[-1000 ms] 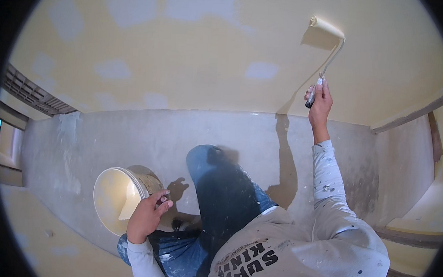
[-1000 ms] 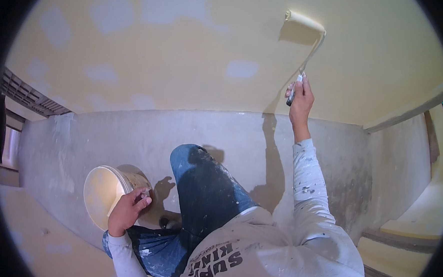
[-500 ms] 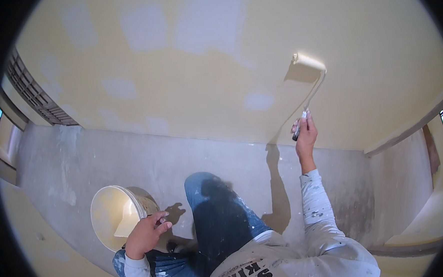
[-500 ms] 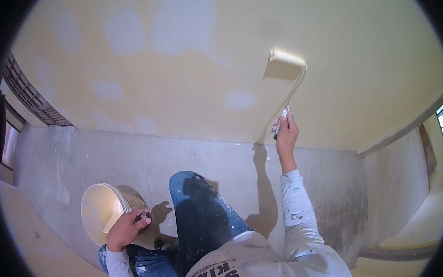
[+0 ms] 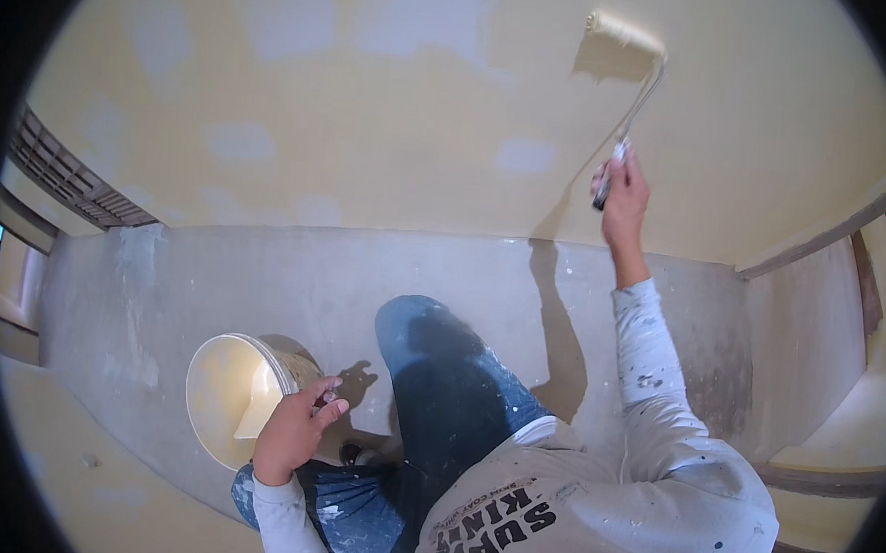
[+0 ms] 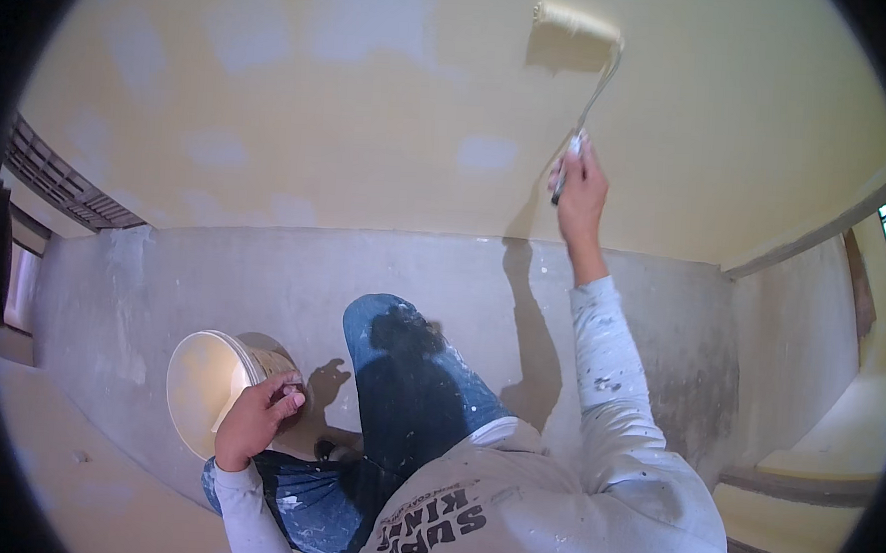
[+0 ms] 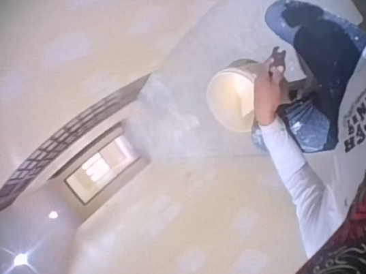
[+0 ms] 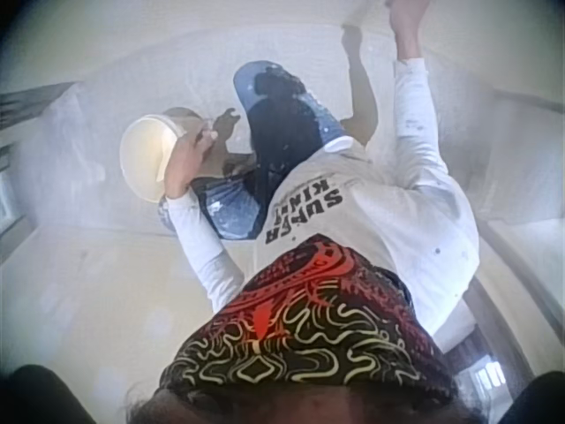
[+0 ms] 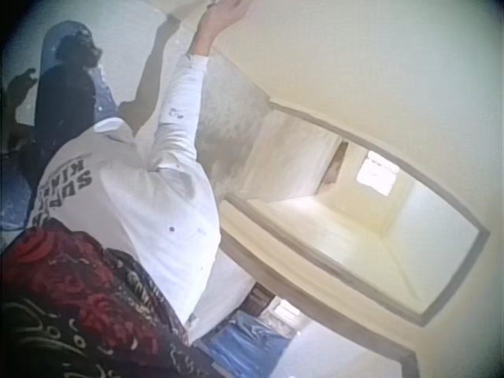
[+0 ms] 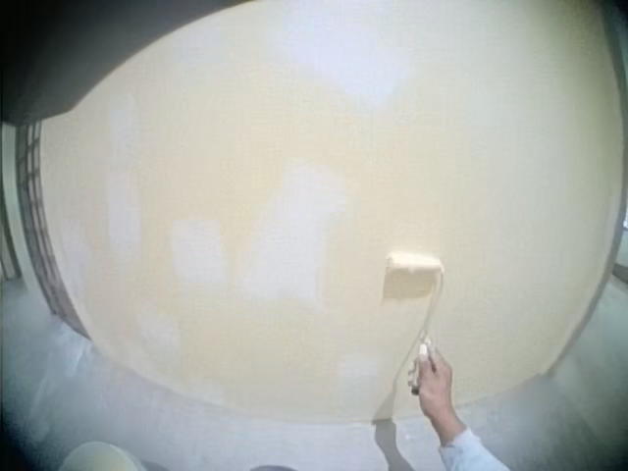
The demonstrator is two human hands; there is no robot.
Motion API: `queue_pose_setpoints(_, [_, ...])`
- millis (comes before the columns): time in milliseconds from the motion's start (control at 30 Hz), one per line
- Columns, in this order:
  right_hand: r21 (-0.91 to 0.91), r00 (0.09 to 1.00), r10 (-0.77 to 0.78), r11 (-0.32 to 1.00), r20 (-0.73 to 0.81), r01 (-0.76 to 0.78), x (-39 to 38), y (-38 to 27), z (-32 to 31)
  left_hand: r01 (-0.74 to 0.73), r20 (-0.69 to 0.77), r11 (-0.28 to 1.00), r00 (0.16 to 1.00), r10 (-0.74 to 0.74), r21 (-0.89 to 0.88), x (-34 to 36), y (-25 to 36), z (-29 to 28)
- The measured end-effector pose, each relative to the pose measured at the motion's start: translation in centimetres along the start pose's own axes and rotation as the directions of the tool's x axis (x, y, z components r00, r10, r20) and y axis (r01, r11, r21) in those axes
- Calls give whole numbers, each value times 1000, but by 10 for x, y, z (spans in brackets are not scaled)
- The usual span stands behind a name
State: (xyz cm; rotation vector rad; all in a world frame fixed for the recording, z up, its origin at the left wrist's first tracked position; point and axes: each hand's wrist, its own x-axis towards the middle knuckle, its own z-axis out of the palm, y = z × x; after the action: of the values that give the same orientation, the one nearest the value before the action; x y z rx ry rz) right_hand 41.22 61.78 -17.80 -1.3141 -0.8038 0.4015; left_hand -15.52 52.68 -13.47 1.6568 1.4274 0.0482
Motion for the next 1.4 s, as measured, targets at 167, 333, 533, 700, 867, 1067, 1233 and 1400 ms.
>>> queue_pose_setpoints(167, [-49, 990, 141, 989, 22, -140, -70, 102, -6, 9, 7, 1000, 1000, -9, 8, 1, 1, -2])
queue_pose_setpoints(333, [-90, 979, 198, 977, 44, -194, -102, 153, -14, 14, 13, 1000, 1000, -14, 6, 1, 0, -3])
queue_pose_setpoints(533, [-119, 985, 154, 982, 73, -145, -96, 125, -4, 29, 8, 999, 1000, -29, 24, 1, -1, -2])
queue_pose_setpoints(700, [-94, 974, 210, 975, 83, -202, -114, 147, 11, 46, 20, 999, 999, -47, 19, 4, 1, -3])
queue_pose_setpoints(867, [-110, 957, 265, 961, 115, -253, -144, 188, 25, 51, 10, 998, 999, -51, 29, 5, -3, -1])
queue_pose_setpoints(1067, [-137, 962, 255, 961, 94, -241, -144, 181, 52, 25, 3, 999, 1000, -26, 45, 6, -8, 1])
queue_pose_setpoints(1233, [-195, 954, 288, 944, 83, -268, -161, 209, 41, 36, 4, 998, 999, -36, 52, 9, -8, 1])
queue_pose_setpoints(1400, [-99, 968, 239, 968, 75, -231, -141, 158, 69, 34, 7, 997, 999, -35, 67, 8, -16, 5])
